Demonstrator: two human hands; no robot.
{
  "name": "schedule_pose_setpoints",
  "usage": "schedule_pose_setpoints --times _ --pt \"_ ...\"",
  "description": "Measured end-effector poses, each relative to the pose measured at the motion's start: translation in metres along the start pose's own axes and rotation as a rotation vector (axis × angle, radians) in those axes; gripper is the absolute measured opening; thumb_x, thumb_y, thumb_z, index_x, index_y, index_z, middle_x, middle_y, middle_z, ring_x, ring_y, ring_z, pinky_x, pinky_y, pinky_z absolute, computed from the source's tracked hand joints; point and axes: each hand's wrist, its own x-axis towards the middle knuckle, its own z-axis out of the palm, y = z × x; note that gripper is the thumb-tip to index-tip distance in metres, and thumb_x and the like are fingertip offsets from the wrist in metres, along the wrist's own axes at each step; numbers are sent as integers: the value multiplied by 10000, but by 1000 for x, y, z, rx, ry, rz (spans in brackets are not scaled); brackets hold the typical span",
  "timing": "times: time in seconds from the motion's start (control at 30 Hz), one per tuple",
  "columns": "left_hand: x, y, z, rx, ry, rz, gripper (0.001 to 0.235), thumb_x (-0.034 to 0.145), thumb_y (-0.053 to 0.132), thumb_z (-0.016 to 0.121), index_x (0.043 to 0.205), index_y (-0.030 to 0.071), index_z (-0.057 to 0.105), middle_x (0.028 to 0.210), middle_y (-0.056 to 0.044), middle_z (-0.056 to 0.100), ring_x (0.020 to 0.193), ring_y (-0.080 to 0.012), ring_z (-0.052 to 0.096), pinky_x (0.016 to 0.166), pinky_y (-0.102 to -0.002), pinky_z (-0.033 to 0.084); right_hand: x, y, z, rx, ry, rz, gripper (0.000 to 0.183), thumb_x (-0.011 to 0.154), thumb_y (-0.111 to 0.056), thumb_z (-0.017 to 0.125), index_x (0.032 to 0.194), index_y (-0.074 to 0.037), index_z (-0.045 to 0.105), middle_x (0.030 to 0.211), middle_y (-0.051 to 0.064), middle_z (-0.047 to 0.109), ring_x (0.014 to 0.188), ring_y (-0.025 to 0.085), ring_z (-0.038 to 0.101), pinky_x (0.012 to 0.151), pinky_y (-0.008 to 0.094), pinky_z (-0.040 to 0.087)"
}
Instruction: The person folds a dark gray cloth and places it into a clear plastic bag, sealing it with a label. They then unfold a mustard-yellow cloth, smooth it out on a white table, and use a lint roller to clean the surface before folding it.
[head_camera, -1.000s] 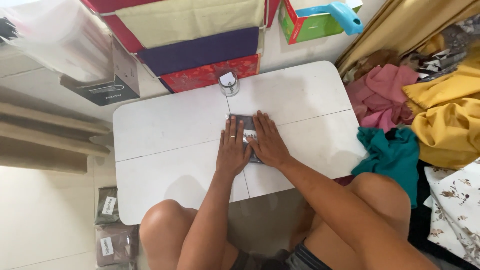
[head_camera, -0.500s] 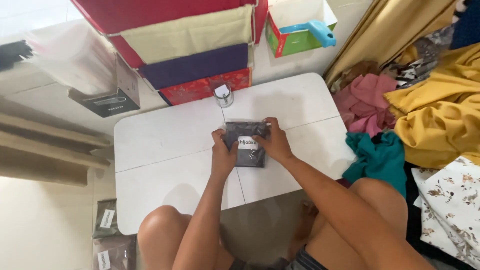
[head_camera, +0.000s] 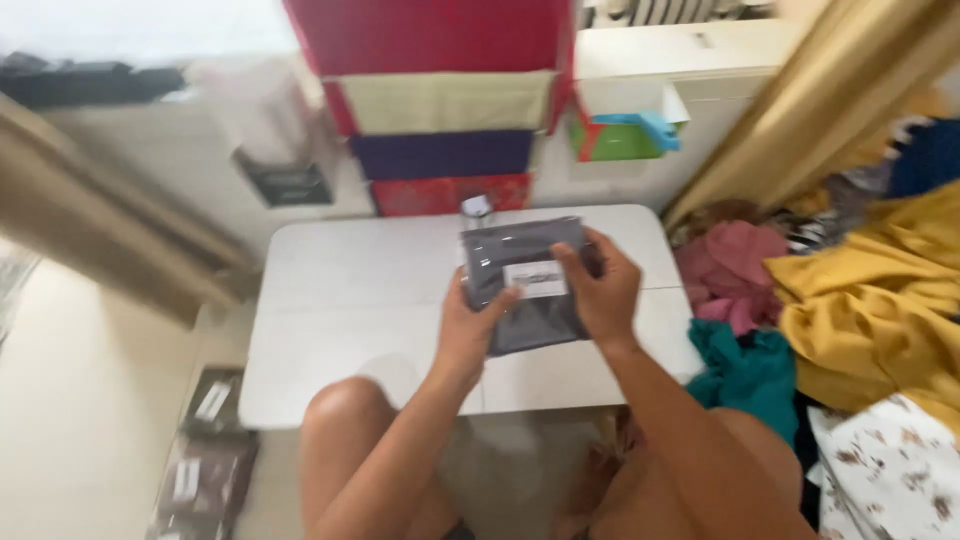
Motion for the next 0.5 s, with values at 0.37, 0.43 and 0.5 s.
schedule_pose_setpoints --times 0.37,0.43,0.5 --pt "-145 59 -99 -277 6 368 561 890 78 748 1387 54 491 1207 -67 641 1055 -149 634 964 -289 536 -35 -33 -11 124 -754 -70 880 1035 -552 337 1607 102 201 1328 357 461 1055 384 492 929 432 400" --pt "-159 61 -147 -338 90 407 577 884 55 758 1396 50 490 1246 -93 656 1087 -178 655 995 -317 544 -29 -17 -9 65 -824 -79 830 1063 -500 303 1600 127 214 1192 387 531 879 431 557 844 472 457" --pt "-173 57 -202 -320 458 428 586 883 20 739 1411 26 485 1156 -143 706 934 -181 705 814 -278 593 -16 18 -8 17 -855 127 491 1178 -146 309 1598 109 314 1223 402 511 991 483 528 873 515 408"
